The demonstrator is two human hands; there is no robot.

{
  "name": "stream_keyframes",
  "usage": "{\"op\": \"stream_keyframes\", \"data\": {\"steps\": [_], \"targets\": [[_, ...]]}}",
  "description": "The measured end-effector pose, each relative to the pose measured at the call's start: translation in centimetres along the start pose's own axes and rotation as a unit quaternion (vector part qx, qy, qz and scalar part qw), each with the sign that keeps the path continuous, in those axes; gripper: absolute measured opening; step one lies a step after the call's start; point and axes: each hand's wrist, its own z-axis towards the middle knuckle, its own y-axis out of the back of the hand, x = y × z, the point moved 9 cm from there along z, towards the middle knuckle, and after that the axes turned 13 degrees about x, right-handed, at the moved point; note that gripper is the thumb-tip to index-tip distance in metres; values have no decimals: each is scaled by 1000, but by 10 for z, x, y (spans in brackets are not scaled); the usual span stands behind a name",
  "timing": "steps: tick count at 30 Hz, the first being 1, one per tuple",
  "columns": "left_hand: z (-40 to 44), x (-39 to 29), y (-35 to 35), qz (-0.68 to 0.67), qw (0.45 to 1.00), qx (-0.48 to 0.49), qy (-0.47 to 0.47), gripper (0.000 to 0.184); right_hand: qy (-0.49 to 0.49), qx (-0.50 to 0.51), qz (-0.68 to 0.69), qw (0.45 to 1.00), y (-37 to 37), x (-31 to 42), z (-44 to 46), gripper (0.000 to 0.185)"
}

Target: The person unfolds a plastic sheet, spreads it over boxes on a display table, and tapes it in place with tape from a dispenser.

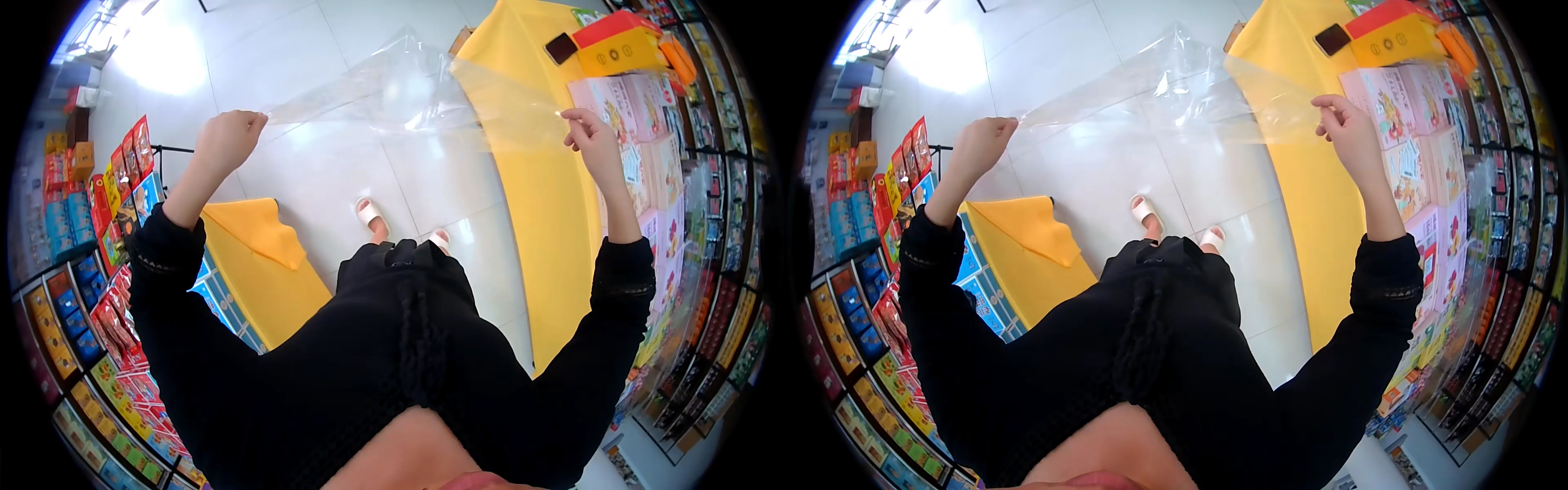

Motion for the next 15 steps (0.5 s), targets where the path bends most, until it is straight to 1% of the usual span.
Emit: {"op": "stream_keyframes", "data": {"steps": [1, 2, 3, 5, 6, 7, 8, 9, 10, 11, 12, 13, 14, 15], "targets": [[-5, -2, 7, -1, 998, -66, -13, 34, 28, 0, -129, 991, -4, 12, -14, 19], [-8, -4, 5, 3, 997, -69, -18, 34, 56, 0, -256, 965, -7, 20, -28, 20], [-11, -9, 2, 4, 998, -62, -30, 32, 55, -7, -255, 965, -1, 14, -41, 20], [-20, -20, -3, 8, 997, -58, -47, 32, 72, 43, -436, 896, -10, 0, -66, 25], [-22, -21, -21, -117, 992, 30, -38, 32, 69, 36, -436, 897, -5, -12, -82, 25], [-28, -29, -42, -237, 963, 122, -28, 33, 66, 39, -425, 902, -4, -26, -98, 27], [-36, -42, -47, -232, 964, 123, -34, 33, 63, 42, -414, 907, -3, -40, -116, 29], [-45, -55, -60, -266, 949, 166, -24, 34, 58, 36, -411, 909, -1, -55, -135, 29], [-54, -70, -74, -300, 931, 209, -13, 35, 60, 34, -378, 923, 1, -71, -155, 28], [-60, -83, -88, -307, 921, 239, -25, 38, 62, 33, -345, 936, 2, -87, -175, 27], [-68, -102, -94, -300, 922, 242, -29, 38, 57, 28, -342, 938, 3, -102, -196, 27], [-78, -124, -106, -301, 915, 268, -32, 39, 2, 32, -204, 978, 7, -130, -215, 28], [-85, -145, -116, -300, 906, 296, -33, 40, -54, 34, -61, 996, 6, -158, -234, 29], [-86, -156, -134, -268, 911, 308, -51, 41, -59, 28, -55, 996, 2, -171, -251, 29]]}}
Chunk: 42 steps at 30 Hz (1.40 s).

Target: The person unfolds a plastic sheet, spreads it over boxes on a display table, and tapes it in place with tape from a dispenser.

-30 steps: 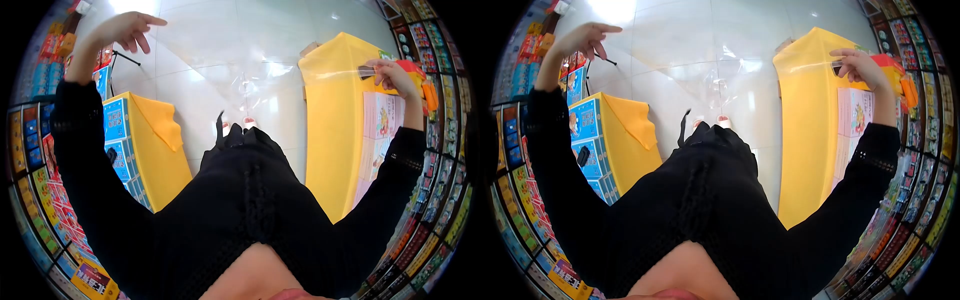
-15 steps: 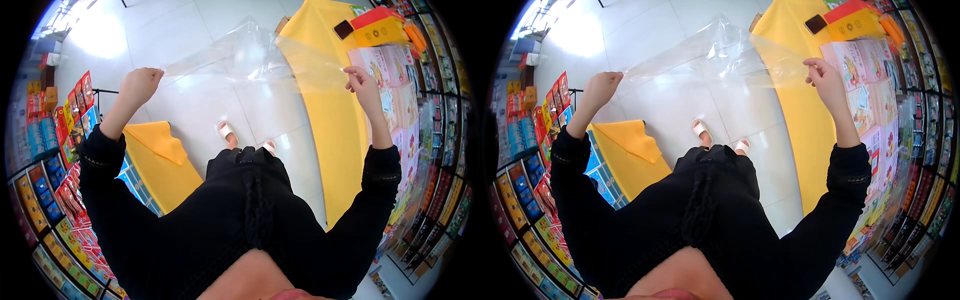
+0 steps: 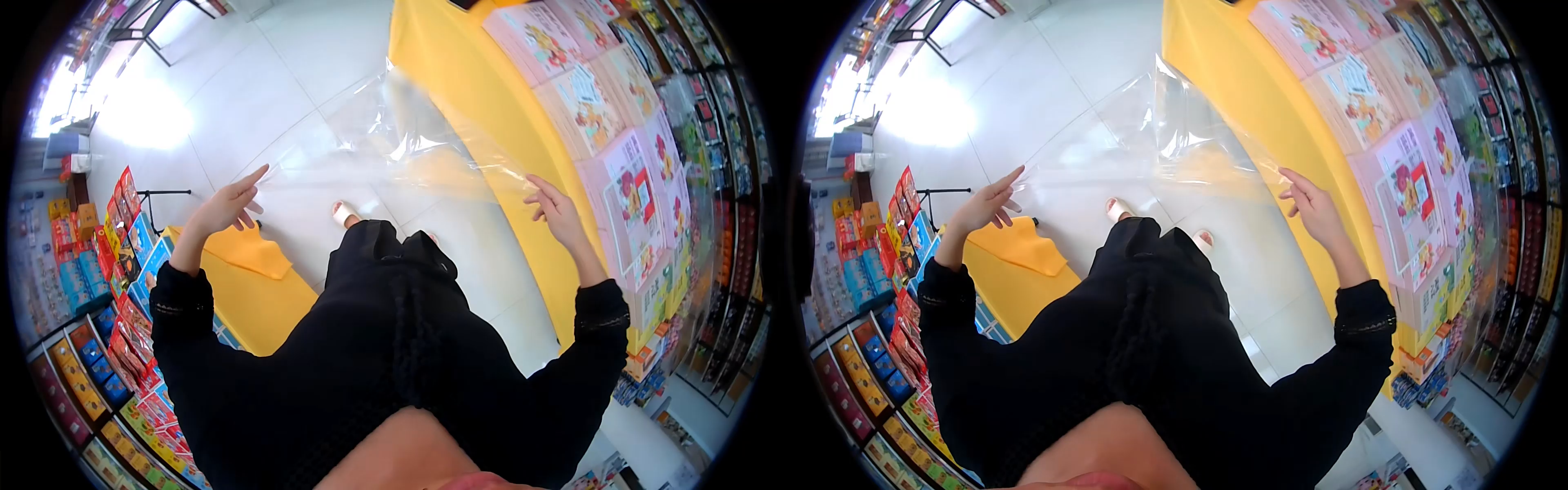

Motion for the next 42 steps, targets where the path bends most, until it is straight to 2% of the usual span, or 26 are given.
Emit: {"op": "stream_keyframes", "data": {"steps": [1, 2, 6, 8, 9, 11, 13, 17, 18, 20, 21, 22, 23, 27, 31, 33, 34, 36, 38, 40, 42], "targets": [[10, -4, -18, 7, 1000, 7, 1, 41, -58, -35, 190, 979, -6, -29, -16, 30], [18, -9, -36, -20, 1000, 10, -3, 42, -113, -70, 372, 919, -19, -59, -34, 30], [54, -21, -85, -95, 995, 2, -13, 42, -137, -117, 379, 908, -51, -132, -79, 32], [59, -32, -98, -126, 992, 3, -7, 42, -75, -120, 145, 979, -45, -139, -98, 30], [61, -40, -103, -142, 990, 2, -10, 43, -82, -124, 153, 977, -43, -149, -110, 30], [66, -54, -109, -150, 989, 5, -13, 44, -105, -68, -60, 990, -42, -153, -126, 25], [74, -65, -122, -187, 981, 53, 0, 45, -126, -84, -6, 989, -38, -167, -143, 23], [84, -91, -124, -158, 984, 81, -6, 46, -143, -109, 154, 972, -36, -179, -169, 18], [88, -93, -127, -156, 982, 109, 3, 46, -149, -117, 157, 969, -36, -177, -177, 18], [93, -98, -132, -149, 977, 154, 10, 46, -176, -62, 210, 960, -47, -176, -188, 23], [95, -100, -134, -143, 974, 173, 5, 46, -181, -75, 210, 958, -44, -171, -193, 23], [98, -101, -135, -143, 971, 190, -1, 47, -219, -67, 373, 899, -57, -172, -202, 26], [99, -105, -138, -127, 973, 195, -11, 48, -245, -62, 526, 812, -73, -167, -212, 28], [108, -104, -169, -104, 927, 355, 63, 51, -289, -167, 635, 697, -125, -184, -240, 26], [118, -150, -178, 25, 905, 416, 81, 52, -332, -233, 598, 692, -148, -186, -288, 24], [131, -183, -182, 83, 896, 429, 76, 53, -332, -204, 509, 767, -146, -179, -312, 25], [139, -200, -185, 127, 890, 432, 78, 53, -332, -223, 512, 760, -145, -172, -327, 25], [154, -235, -200, 157, 882, 440, 63, 53, -353, -127, 496, 783, -151, -144, -352, 29], [170, -269, -223, 184, 874, 448, 47, 54, -371, -112, 508, 769, -159, -122, -381, 33], [191, -302, -255, 126, 890, 437, 32, 52, -383, -122, 527, 749, -159, -104, -412, 32], [196, -340, -301, 191, 862, 467, 44, 50, -401, -117, 546, 726, -153, -89, -452, 31]]}}
